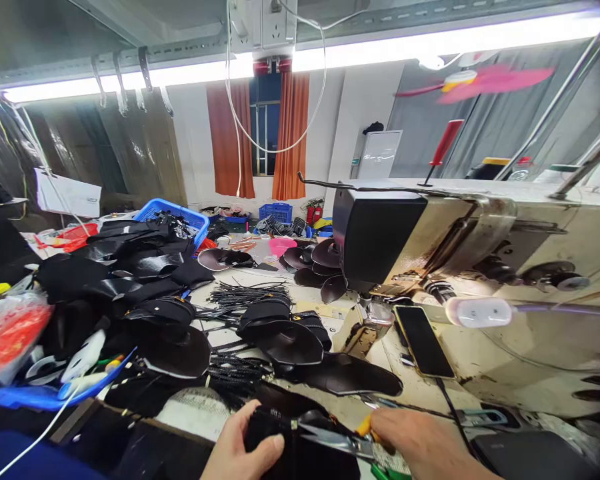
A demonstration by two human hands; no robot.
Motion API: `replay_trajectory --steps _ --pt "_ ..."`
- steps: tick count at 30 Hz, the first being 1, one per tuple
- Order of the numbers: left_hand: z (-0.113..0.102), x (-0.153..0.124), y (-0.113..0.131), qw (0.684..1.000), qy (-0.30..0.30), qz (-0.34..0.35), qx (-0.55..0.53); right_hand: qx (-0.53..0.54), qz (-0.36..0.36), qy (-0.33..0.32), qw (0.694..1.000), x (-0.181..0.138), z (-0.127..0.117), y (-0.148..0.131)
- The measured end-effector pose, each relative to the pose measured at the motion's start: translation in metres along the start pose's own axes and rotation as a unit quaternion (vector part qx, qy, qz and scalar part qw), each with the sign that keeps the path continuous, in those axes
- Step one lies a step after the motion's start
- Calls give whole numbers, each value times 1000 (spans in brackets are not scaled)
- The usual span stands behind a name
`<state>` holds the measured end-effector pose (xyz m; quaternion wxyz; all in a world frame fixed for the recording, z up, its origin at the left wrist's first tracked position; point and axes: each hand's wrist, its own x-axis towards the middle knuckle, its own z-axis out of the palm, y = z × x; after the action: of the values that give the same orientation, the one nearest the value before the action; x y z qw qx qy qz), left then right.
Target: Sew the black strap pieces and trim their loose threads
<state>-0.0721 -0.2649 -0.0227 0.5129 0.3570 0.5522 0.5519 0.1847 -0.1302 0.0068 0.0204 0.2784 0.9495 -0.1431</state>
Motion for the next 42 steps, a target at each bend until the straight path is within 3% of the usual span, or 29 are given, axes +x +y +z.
replay_trajectory --steps 3,7,9,11,13,17,21,28,34,38,42 --pt "-1 1 -4 999 0 26 23 -21 -27 29 999 5 -5 -1" --pt "1 0 -4 1000 0 23 -16 -85 -142 195 967 12 0 3" --pt "3 -1 0 999 -3 5 -54 -96 -169 272 942 14 5 7" --pt "5 -2 2 997 1 -9 -76 -99 -176 306 930 16 9 11" --pt "6 -1 3 997 9 -16 -81 -107 -175 293 934 17 11 13" --pt "7 0 0 996 15 -5 -82 -101 -171 203 959 20 7 17" --pt "8 -2 2 995 65 -38 -72 -87 -140 127 978 22 4 20" --pt "13 -3 9 989 90 -64 -96 -129 -115 88 981 22 6 27" --pt "19 -4 17 990 137 -31 31 -124 -93 60 986 18 1 20" --pt "18 -4 17 990 117 -7 81 -104 -86 46 990 13 6 14" --pt "14 -3 14 992 84 -10 90 -11 -71 15 997 5 14 9"
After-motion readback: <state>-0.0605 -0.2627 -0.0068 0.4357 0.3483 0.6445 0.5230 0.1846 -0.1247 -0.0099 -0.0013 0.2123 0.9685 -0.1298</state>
